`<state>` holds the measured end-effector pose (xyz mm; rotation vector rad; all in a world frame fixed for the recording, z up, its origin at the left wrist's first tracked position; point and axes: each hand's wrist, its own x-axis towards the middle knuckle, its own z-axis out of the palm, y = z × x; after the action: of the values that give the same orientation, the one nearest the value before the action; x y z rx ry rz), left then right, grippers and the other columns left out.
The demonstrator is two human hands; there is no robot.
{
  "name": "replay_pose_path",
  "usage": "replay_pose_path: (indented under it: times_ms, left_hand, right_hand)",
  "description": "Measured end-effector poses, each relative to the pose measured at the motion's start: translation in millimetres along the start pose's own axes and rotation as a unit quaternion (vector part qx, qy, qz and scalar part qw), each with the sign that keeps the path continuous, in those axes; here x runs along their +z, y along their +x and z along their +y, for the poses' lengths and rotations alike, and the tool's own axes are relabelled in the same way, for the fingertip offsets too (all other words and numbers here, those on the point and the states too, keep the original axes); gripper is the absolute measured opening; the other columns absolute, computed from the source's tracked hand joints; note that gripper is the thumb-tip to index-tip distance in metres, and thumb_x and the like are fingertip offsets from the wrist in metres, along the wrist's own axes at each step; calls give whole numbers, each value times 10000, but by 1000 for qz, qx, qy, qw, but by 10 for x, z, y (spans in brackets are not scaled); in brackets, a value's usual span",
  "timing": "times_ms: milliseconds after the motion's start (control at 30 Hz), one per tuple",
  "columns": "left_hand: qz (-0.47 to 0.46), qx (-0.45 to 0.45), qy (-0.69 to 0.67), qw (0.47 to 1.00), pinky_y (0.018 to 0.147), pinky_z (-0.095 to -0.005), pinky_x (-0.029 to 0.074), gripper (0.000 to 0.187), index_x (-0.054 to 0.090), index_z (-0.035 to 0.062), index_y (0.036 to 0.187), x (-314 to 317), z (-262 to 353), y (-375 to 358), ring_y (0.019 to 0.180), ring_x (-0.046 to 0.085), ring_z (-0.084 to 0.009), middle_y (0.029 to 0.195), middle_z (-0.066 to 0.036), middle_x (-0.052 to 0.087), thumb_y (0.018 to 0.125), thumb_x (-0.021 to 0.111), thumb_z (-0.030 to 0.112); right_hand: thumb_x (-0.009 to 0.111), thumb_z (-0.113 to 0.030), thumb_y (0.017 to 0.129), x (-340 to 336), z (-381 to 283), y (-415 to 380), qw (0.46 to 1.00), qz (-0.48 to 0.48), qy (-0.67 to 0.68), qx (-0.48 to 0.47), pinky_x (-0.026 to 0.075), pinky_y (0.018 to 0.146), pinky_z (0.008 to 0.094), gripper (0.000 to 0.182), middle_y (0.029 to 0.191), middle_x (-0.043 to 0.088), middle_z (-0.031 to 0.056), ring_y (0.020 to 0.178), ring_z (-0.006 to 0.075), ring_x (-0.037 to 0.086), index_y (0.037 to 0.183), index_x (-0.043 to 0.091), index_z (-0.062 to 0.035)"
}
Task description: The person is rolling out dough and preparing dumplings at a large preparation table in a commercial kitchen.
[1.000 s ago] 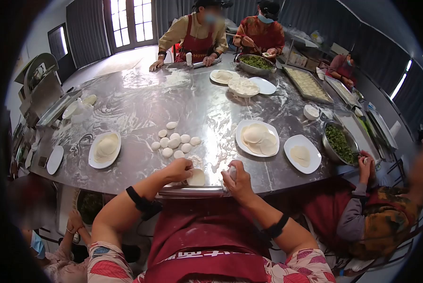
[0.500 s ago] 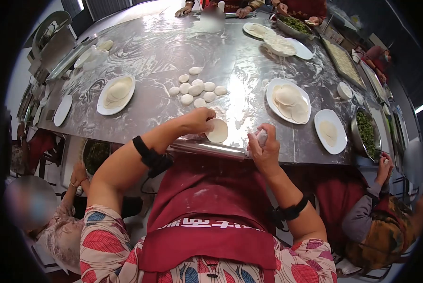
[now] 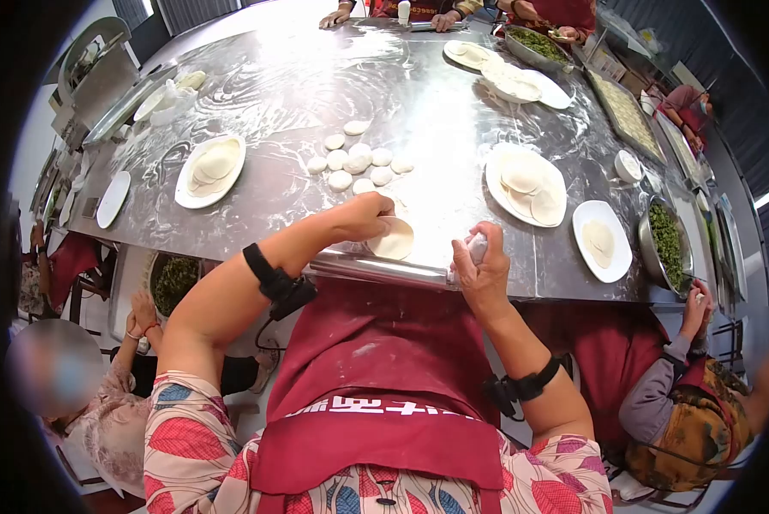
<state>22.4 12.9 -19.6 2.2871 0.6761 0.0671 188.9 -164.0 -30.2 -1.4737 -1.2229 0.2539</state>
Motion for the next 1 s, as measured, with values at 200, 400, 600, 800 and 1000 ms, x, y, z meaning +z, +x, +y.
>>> replay_pose_path:
  times_ms: [200,400,600,800,1000]
  left_hand:
    - [18,-15,11,1000,671,-373,455,193,625,-28,870,-13,87,4,740,603,-257,774,-188,639,768,596,133]
    - [-17,-1,60,998,678,-369,456,181,613,-30,846,-1,76,92,749,602,-257,791,-186,641,789,574,137]
    - [38,-7,-40,998,694,-366,468,125,608,6,846,47,-148,-25,799,611,-269,809,-165,642,776,586,107]
    - [41,-54,-38,997,646,-334,461,161,632,-3,820,-53,-153,12,698,568,-178,726,-105,625,804,630,158]
    - [-38,-41,-144,988,609,-245,409,131,614,-9,836,-52,3,-149,684,494,-74,725,1,574,817,614,121]
  right_hand:
    - [621,-79,846,278,209,632,997,19,-69,-40,436,475,313,278,635,549,100,523,188,577,1041,423,-66]
    - [620,-94,855,99,51,301,1000,4,-26,-16,425,449,313,273,612,544,91,491,176,561,1038,419,-70]
    - [604,-89,861,81,4,143,1000,20,-10,-3,425,449,323,249,592,527,93,483,192,563,1031,424,-71]
    - [629,-95,833,424,326,827,997,28,-65,-42,442,560,411,295,691,543,199,618,358,585,1052,435,-67]
    - [655,-117,831,9,44,25,1000,16,-16,-19,471,545,376,315,677,573,170,597,320,618,1070,458,-57]
